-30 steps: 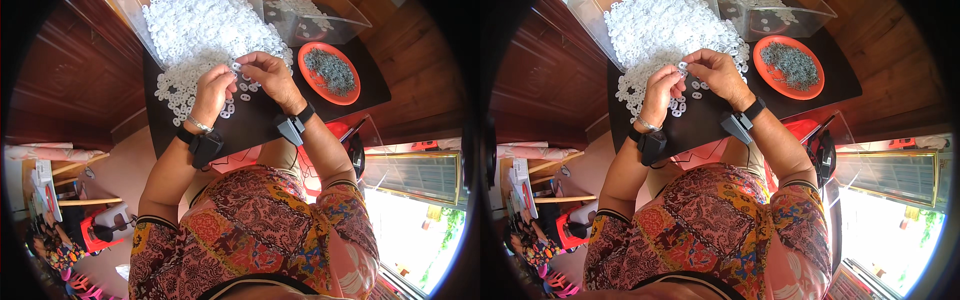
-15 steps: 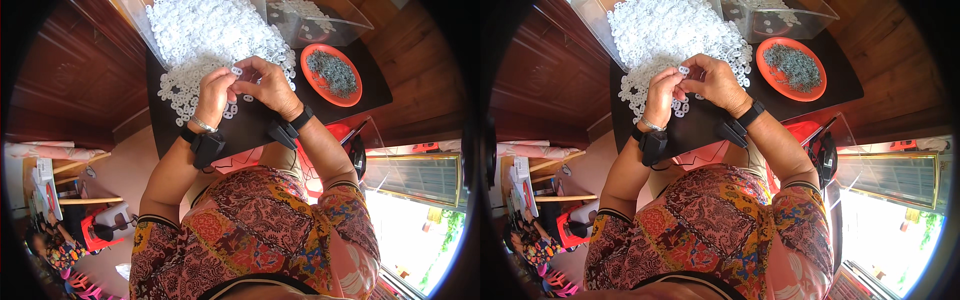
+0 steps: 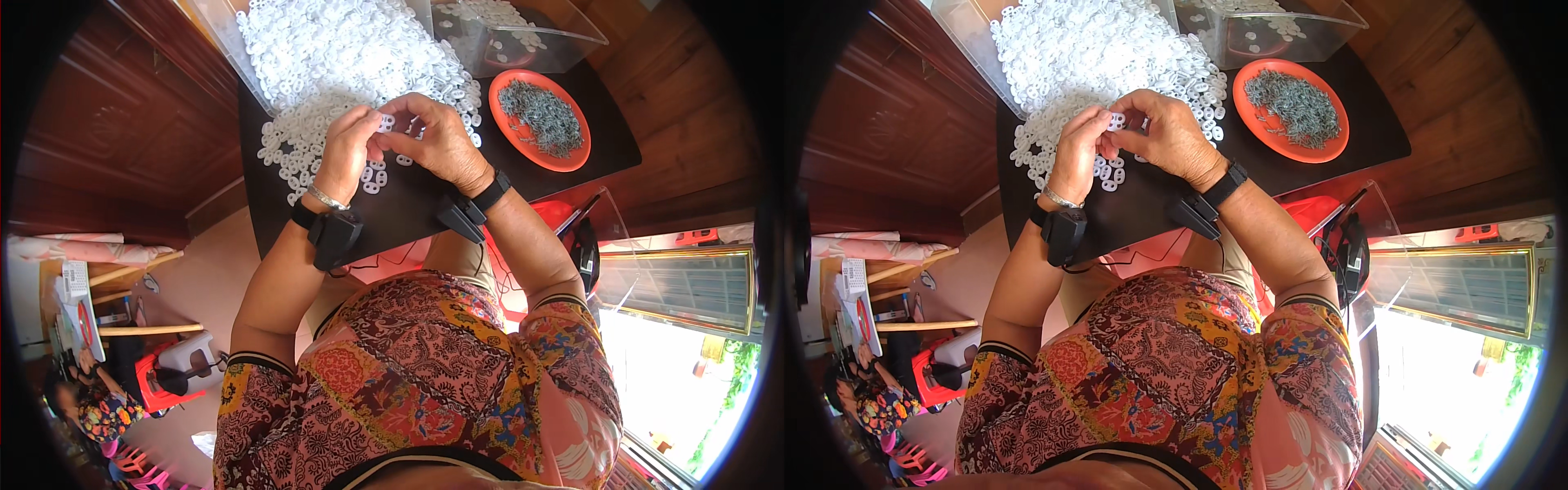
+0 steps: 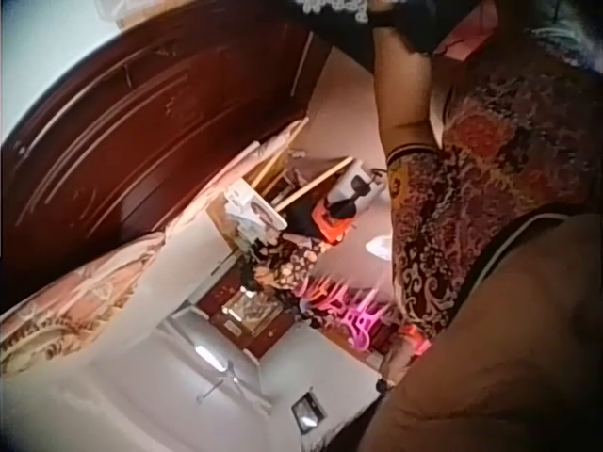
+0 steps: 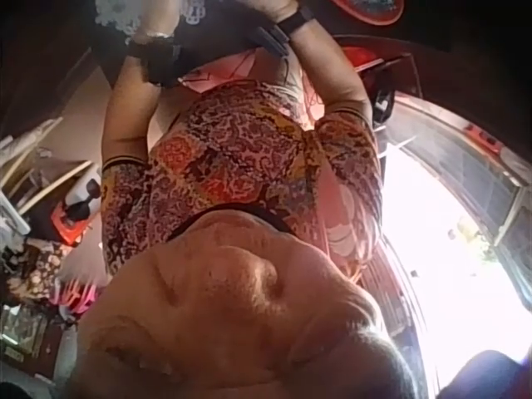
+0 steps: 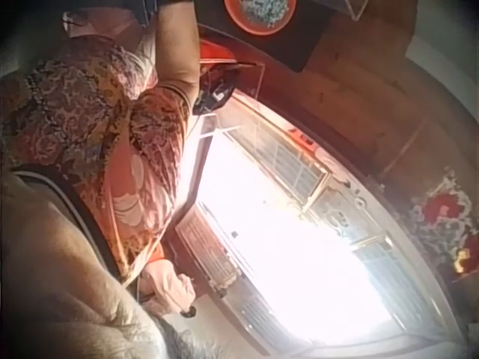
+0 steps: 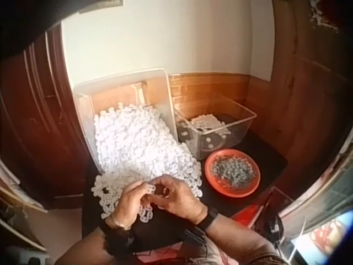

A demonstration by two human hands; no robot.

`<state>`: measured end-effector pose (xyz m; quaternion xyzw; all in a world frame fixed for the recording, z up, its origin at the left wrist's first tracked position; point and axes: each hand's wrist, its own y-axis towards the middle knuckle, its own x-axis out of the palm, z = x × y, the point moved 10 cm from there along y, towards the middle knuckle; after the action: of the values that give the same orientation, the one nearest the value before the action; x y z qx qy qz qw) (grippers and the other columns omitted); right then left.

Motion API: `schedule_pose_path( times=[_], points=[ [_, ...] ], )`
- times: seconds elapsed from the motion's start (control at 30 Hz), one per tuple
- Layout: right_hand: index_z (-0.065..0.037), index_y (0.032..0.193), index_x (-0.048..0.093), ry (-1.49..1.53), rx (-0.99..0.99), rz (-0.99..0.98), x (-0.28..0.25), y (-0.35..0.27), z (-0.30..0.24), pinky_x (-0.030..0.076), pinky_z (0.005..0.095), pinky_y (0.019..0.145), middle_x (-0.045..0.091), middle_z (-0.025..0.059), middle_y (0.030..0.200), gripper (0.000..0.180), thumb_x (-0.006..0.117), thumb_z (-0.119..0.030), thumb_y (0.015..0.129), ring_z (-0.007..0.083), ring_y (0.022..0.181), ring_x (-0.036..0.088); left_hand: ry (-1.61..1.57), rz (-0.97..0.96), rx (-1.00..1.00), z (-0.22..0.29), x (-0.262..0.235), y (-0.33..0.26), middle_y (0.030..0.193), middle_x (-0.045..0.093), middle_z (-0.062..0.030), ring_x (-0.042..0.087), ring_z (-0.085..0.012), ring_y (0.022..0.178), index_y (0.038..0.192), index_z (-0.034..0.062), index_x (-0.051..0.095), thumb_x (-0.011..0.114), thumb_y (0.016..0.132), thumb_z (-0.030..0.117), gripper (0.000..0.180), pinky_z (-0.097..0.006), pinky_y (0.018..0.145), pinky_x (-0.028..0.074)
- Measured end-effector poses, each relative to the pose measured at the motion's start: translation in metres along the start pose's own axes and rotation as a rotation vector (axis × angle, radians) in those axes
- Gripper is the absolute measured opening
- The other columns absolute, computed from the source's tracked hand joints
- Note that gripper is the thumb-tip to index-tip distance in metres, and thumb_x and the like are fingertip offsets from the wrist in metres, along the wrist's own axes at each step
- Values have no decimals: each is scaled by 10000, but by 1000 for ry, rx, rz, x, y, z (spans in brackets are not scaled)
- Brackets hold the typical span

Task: Manual assembly of small metal pins into white plastic ring components.

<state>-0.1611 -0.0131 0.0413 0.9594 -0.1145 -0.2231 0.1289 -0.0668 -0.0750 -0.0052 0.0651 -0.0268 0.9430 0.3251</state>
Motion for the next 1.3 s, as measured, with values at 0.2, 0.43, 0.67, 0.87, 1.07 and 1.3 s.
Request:
schedule_pose_path(
  times=[0.2, 0.43, 0.67, 0.87, 1.07, 1.3],
  points=[
    [-36, 1024, 618, -71, -159, 70, -2, -2, -10, 463, 237, 573, 606, 31, 739, 380, 760, -156, 693, 98, 620, 551, 69, 45, 82, 2, -4, -2, 676, 532, 14, 422, -43, 552, 888, 38, 605, 464, 923, 228, 239, -179, 512, 341],
    [-28, 1021, 629, -177, -233, 99, -2, -3, -13, 480, 265, 590, 618, 75, 802, 357, 750, -162, 713, 140, 646, 580, 89, 65, 40, -2, 0, -3, 681, 530, 14, 436, -47, 556, 859, 42, 601, 470, 914, 221, 229, -182, 514, 352],
    [-25, 995, 634, -202, -277, 94, -2, -4, -21, 489, 277, 607, 619, 86, 802, 285, 716, -140, 747, 167, 662, 594, -40, 53, 35, -1, -3, -2, 636, 528, -14, 469, -73, 521, 789, 19, 587, 497, 869, 210, 226, -198, 491, 371],
    [-9, 960, 633, -120, -226, 58, -1, -4, -14, 494, 272, 614, 627, 85, 782, 227, 697, -106, 766, 151, 693, 624, 22, -6, 70, 0, 2, -2, 646, 544, -23, 471, -78, 521, 765, 22, 573, 485, 867, 216, 237, -198, 492, 376],
    [-16, 941, 640, -156, -254, 78, -3, -5, -17, 498, 281, 621, 633, 94, 764, 190, 682, -99, 775, 174, 706, 639, 24, -4, 72, 0, 4, -1, 640, 553, -31, 467, -78, 516, 750, 23, 569, 481, 868, 217, 244, -199, 485, 374],
    [-27, 845, 635, -160, -318, 123, -3, -8, -27, 501, 338, 607, 627, 124, 717, 131, 658, -120, 756, 290, 669, 631, 55, 28, 113, 2, 3, -5, 583, 513, -22, 442, -76, 491, 707, 26, 555, 474, 869, 216, 263, -210, 462, 343]
  ],
)
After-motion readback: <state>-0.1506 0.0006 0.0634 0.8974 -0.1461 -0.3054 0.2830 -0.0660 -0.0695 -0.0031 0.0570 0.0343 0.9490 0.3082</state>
